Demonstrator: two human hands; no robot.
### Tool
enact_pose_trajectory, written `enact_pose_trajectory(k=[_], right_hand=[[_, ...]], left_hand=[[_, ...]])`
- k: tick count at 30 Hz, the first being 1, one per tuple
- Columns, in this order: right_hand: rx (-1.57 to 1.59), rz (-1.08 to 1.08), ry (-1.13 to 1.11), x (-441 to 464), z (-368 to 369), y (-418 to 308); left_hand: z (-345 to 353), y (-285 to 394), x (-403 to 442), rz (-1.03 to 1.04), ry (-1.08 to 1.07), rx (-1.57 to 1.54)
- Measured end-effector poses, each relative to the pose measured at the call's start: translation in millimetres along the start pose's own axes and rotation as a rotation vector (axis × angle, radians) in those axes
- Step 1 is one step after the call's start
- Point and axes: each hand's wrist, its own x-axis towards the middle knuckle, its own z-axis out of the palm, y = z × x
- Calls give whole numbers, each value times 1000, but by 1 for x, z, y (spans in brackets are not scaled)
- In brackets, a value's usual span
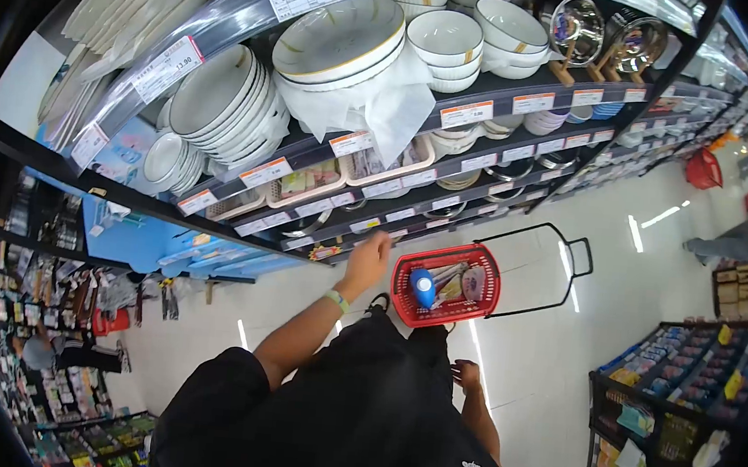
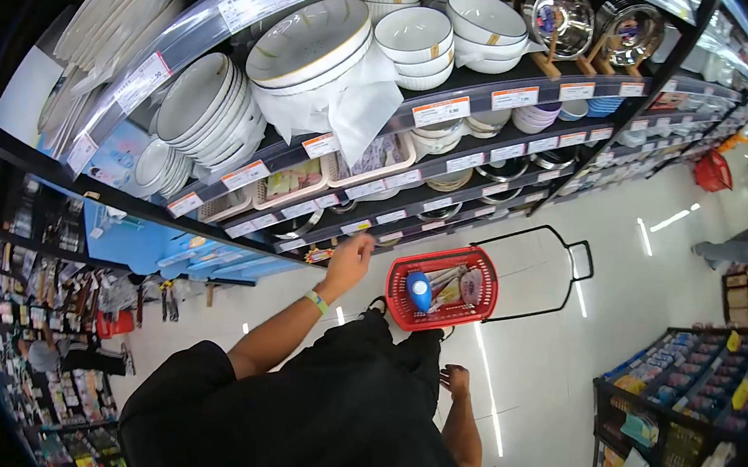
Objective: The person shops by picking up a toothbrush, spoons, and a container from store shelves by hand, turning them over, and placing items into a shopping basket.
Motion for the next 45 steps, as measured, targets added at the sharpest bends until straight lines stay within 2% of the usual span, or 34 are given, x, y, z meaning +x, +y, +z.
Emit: enact_pose_trajectory(k=[2,4,6,9,12,13,14,16,17,18,20,21,22,24,25,32,34,36,37,38,40,42,43,44,45], right_hand=[[27,-36,34,-17,12,3],[95,-65,56,-26,24,10],[107,-82,133,-46,45,18],[214,-150,172,-47,58,51],[289,-142,229,-70,76,71],[304,-143,269,-74,82,82],[321,-146,307,-77,88,92],[288,-176,336,-83,99,111],[227,-190,350,-87,103,125],[-130,-495,392,-72,103,155],[-108,-502,417,-77,109,159],[-86,-507,426,-78,116,161],[-61,-510,435,-81,124,163],[-5,-513,449,-87,139,168],[0,-511,453,-83,139,172],[-131,-438,321,-33,126,170],[-132,-449,308,-36,134,157],[133,-233,419,-59,138,121],[90,-159,407,-76,137,102],[88,-166,405,-73,136,95],[166,-198,366,-55,130,96],[106,-147,339,-60,123,80],[50,-94,314,-62,119,72],[49,-95,316,-64,118,64],[-27,-139,283,-63,115,59]], left_hand=[[-30,60,45,51,58,-78],[-38,71,83,207,147,-99],[-52,75,134,280,120,49],[-37,41,185,73,-88,281],[-38,38,207,235,-132,237],[-55,60,208,169,-243,312],[-53,62,212,196,-249,299],[-49,56,219,15,-337,324],[-37,37,228,-2,-405,333],[-21,17,234,10,-411,321],[2,-12,242,-38,-190,259],[-19,3,241,-45,-308,220],[-10,-10,244,-38,-313,213],[7,-35,247,-19,-274,249],[-25,6,234,-61,-329,284],[-68,30,216,-42,-410,346],[-62,15,221,-43,-437,273],[-61,5,218,-58,-378,220],[-53,-11,223,-9,-340,148],[-50,-22,226,40,-302,77],[-50,-36,221,12,-308,69],[-44,-49,209,-187,-242,-111],[-67,-24,195,-230,-283,-142],[-70,-19,187,-230,-283,-144],[-71,-19,176,-135,-165,-310]])
